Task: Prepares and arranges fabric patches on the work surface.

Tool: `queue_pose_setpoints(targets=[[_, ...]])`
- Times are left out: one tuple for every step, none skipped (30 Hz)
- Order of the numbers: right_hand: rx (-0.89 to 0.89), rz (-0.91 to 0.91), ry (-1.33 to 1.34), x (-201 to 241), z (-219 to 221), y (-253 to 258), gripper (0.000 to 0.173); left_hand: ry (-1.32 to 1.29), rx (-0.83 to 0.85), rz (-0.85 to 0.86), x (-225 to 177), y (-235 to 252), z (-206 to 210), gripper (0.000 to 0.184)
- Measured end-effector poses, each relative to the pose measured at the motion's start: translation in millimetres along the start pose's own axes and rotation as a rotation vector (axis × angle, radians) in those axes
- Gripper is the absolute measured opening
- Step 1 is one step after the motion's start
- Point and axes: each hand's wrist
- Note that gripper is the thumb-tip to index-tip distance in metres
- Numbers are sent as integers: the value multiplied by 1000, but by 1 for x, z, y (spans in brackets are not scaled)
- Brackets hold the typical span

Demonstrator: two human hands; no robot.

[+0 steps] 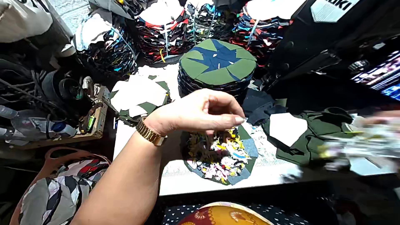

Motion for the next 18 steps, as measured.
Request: queue_pose_setpoints(targets=[[58, -20, -3, -6, 21, 4, 21, -7, 40, -49, 0, 0, 1, 25], [103, -63, -34, -15, 38, 7, 20, -18, 63, -89, 0, 0, 2, 29], [143, -120, -59, -27, 54, 10, 18, -34, 71, -122, 0, 0, 3, 33], [168, -158, -91, -35, 68, 12, 19, -53, 74, -141, 1, 0, 3, 36], [183, -170, -123, -41, 81, 11, 22, -70, 72, -156, 3, 1, 3, 38], [189, -162, -155, -44, 91, 10, 26, -68, 67, -160, 6, 2, 3, 39], [192, -141, -181, -46, 98, 9, 30, -37, 55, -167, 10, 4, 2, 41], [200, -123, -211, -48, 101, 8, 34, 12, 43, -176, 13, 5, 0, 42], [212, -121, -227, -49, 102, 7, 35, 58, 33, -175, 16, 5, -1, 39], [216, -131, -242, -50, 101, 7, 34, 94, 22, -170, 17, 5, -3, 30], [213, -148, -253, -52, 100, 8, 29, 118, 16, -166, 17, 5, -4, 18], [211, -165, -262, -54, 97, 8, 23, 134, 19, -163, 16, 5, -6, 7], [212, -184, -276, -56, 95, 8, 17, 150, 28, -163, 16, 4, -7, 2], [212, -199, -298, -57, 92, 8, 14, 183, 31, -159, 16, 4, -9, 4], [211, -210, -323, -58, 89, 7, 13, 227, 29, -163, 17, 3, -10, 8], [212, -214, -354, -58, 85, 6, 12, 278, 29, -176, 18, 3, -11, 12], [208, -217, -379, -57, 82, 5, 11, 326, 31, -192, 18, 3, -11, 15], [205, -231, -407, -57, 80, 4, 10, 362, 40, -203, 18, 3, -11, 16]])
Point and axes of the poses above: each hand's wrist, its own y-axis towards the middle knuckle, its own z-axis out of the palm, x = y × z, and after that the axes turned 9 degrees about -x, right-handed
